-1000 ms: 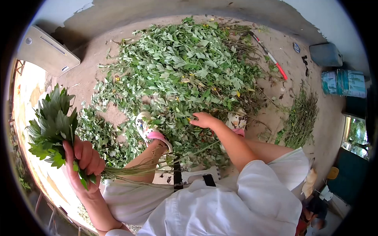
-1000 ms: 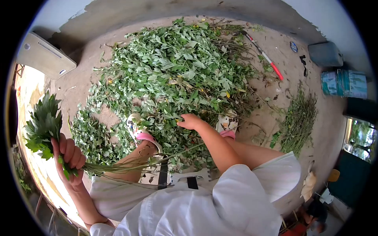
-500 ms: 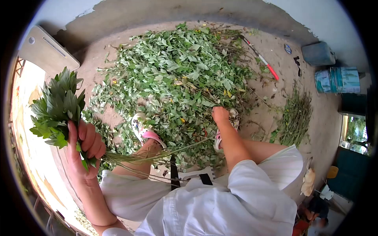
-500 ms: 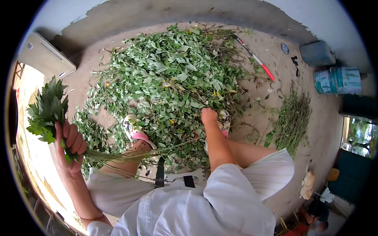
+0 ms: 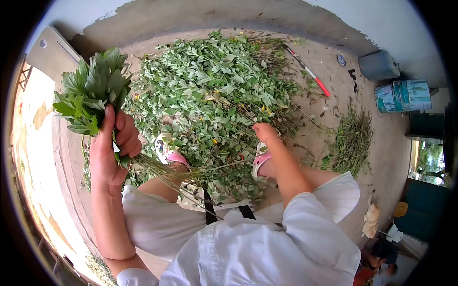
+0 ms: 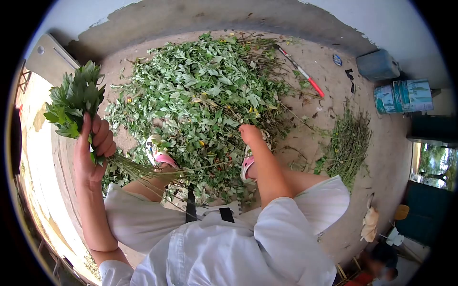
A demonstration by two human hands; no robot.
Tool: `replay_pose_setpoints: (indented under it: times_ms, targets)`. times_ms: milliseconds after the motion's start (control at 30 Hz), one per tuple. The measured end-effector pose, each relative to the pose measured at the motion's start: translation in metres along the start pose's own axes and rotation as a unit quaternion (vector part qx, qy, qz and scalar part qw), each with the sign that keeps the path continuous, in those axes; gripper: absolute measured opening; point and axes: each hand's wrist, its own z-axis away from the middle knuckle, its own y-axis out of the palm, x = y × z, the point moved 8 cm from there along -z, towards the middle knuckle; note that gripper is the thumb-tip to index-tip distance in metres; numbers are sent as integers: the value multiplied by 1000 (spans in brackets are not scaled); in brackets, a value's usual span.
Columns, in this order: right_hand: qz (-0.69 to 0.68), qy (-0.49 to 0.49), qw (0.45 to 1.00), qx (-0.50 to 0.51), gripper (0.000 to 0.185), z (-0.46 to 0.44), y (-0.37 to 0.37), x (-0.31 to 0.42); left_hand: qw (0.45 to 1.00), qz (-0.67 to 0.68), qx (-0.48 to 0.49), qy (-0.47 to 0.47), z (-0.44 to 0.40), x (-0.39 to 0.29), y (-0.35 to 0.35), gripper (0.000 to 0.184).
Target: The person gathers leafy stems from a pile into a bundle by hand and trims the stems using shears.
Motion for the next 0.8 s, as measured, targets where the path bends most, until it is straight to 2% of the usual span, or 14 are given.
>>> replay_pose_setpoints:
  times_ms: [33, 67, 133, 300, 367, 467, 500, 533, 567, 633, 700, 733, 767, 800]
  targets:
    - [7, 88, 995, 36, 19, 15, -12, 13, 1000, -4, -10, -4, -1, 2, -2, 31]
    - [6, 87, 996, 35, 19, 14, -7, 16, 1000, -7, -21, -7, -2, 3, -4, 31]
    - [169, 145, 967, 126, 16, 13, 19, 1, 1000, -9, -27, -8, -3, 4, -7, 31]
    - [199, 119, 966, 113, 11, 8, 14, 0, 999, -21, -35, -7, -7, 5, -13, 31]
    - [25, 37, 995, 94, 13, 10, -21, 25, 1000, -8, -6, -6, -9, 4, -7, 31]
    - [-194, -58, 977, 70, 23, 9, -73, 35, 1000, -7, 14, -8, -8, 5, 6, 31]
    - [-225, -48, 969, 89, 21, 10, -96, 34, 1000, -6, 16, -8, -8, 5, 9, 31]
    - [-298, 35, 945, 134, 19, 22, -128, 39, 1000, -11, 5, -6, -8, 6, 11, 30]
    - [-401, 39, 905, 135, 21, 23, -143, 24, 1000, -17, -6, -5, -7, 7, 12, 29]
    - [-426, 69, 890, 149, 24, 42, -189, 4, 1000, -16, -6, -8, -8, 8, 13, 29]
    - [-510, 83, 852, 79, 24, 61, -233, -41, 1000, -22, 0, -8, -9, 8, 9, 31]
    - [-590, 74, 804, 0, 22, 74, -257, -71, 1000, -22, 4, -10, -8, 8, 8, 31]
    - [-656, 52, 738, -149, 23, 91, -280, -120, 1000, -19, 5, -7, -8, 8, 7, 31]
    - [-654, 53, 739, -152, 23, 106, -276, -168, 1000, -15, 5, -4, -8, 7, 7, 30]
